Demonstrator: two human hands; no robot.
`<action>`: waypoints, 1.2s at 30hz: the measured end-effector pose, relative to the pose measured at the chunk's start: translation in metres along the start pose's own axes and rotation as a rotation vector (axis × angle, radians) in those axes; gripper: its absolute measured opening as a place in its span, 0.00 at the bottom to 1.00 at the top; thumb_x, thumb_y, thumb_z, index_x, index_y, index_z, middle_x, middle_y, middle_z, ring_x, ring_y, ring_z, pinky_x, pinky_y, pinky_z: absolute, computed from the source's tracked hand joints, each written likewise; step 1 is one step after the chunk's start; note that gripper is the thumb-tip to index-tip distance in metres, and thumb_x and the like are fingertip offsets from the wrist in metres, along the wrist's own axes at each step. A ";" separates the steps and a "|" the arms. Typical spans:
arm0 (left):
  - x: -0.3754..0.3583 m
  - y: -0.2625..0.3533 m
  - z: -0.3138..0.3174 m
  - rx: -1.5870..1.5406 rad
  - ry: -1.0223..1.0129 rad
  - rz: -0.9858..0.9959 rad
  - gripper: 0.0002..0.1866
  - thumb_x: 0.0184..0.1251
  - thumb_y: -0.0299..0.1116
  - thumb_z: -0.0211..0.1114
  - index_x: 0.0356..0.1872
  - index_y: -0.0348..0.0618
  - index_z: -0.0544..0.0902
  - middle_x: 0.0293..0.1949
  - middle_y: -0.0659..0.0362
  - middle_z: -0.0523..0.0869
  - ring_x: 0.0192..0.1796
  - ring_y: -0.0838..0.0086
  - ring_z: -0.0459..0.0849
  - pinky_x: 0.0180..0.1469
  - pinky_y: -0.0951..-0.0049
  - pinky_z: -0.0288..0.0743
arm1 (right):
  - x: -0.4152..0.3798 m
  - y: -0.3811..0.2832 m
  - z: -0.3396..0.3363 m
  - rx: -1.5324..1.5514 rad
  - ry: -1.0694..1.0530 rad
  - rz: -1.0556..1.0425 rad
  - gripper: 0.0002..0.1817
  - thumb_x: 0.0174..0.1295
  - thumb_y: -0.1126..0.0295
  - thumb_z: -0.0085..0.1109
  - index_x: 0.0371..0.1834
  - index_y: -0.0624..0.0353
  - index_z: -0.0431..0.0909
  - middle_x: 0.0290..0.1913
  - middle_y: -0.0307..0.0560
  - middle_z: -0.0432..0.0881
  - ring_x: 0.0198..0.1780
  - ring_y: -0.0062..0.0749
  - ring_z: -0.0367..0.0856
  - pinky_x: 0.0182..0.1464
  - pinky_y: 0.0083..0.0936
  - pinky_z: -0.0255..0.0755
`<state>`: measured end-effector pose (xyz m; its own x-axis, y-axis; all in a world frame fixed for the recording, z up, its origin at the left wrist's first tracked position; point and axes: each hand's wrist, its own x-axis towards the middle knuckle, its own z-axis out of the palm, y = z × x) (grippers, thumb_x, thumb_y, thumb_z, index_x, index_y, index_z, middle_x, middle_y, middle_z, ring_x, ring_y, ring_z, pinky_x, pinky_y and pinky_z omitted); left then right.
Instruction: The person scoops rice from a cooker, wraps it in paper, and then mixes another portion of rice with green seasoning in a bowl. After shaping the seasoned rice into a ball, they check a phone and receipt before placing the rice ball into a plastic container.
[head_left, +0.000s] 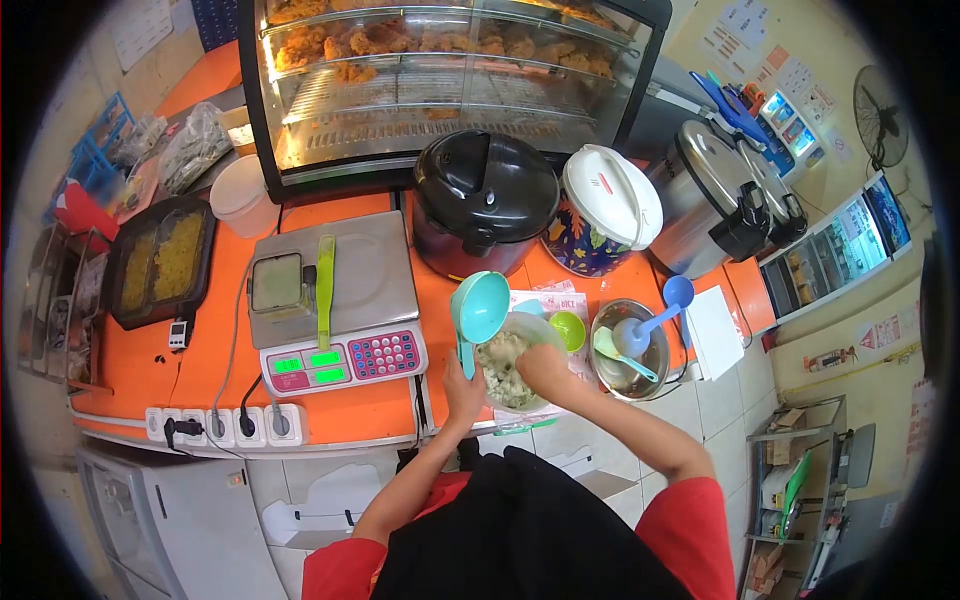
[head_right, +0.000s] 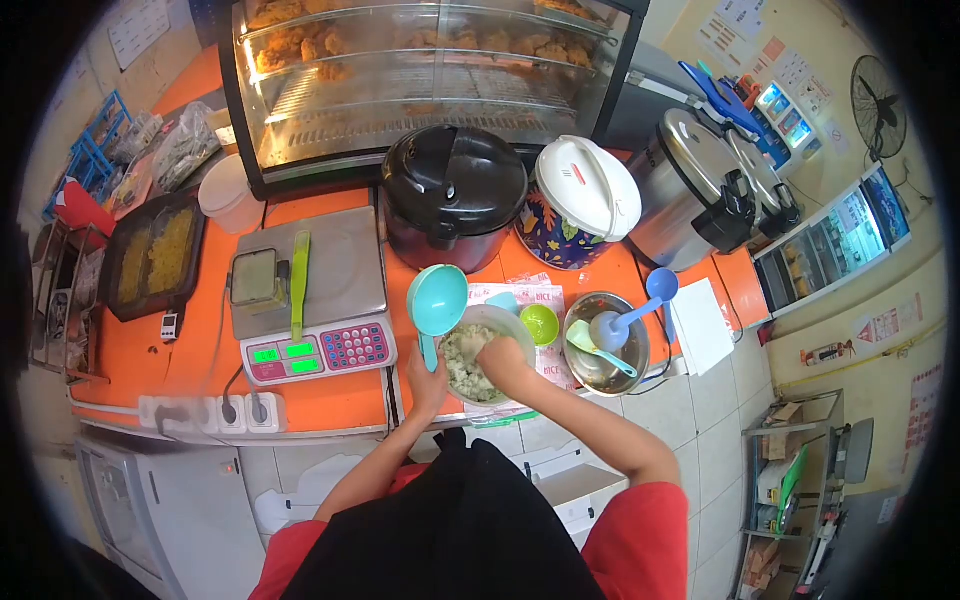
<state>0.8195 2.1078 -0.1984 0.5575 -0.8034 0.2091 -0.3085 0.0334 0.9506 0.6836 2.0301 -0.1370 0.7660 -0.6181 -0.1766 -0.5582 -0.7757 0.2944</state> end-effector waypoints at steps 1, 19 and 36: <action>-0.001 -0.001 0.001 0.008 0.006 -0.022 0.09 0.53 0.24 0.56 0.33 0.32 0.67 0.25 0.43 0.72 0.32 0.47 0.73 0.32 0.56 0.64 | -0.012 0.000 -0.022 0.023 -0.058 -0.140 0.05 0.44 0.71 0.53 0.17 0.52 0.80 0.19 0.46 0.79 0.25 0.34 0.80 0.24 0.30 0.71; -0.003 0.002 -0.001 0.021 0.017 0.028 0.09 0.53 0.24 0.56 0.32 0.33 0.66 0.24 0.43 0.73 0.30 0.47 0.74 0.30 0.56 0.64 | -0.027 0.011 -0.048 0.059 -0.041 -0.270 0.05 0.44 0.70 0.55 0.17 0.53 0.79 0.18 0.46 0.79 0.22 0.35 0.80 0.24 0.31 0.71; -0.002 -0.001 0.001 -0.011 0.023 0.009 0.09 0.53 0.25 0.57 0.31 0.32 0.67 0.24 0.43 0.73 0.30 0.48 0.75 0.30 0.56 0.64 | -0.020 -0.015 -0.009 0.204 -0.143 0.110 0.05 0.43 0.70 0.55 0.20 0.55 0.81 0.25 0.48 0.81 0.28 0.34 0.81 0.27 0.29 0.73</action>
<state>0.8178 2.1084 -0.2000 0.5720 -0.7893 0.2229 -0.3057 0.0470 0.9510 0.6791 2.0554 -0.1292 0.6526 -0.7004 -0.2890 -0.6993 -0.7036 0.1260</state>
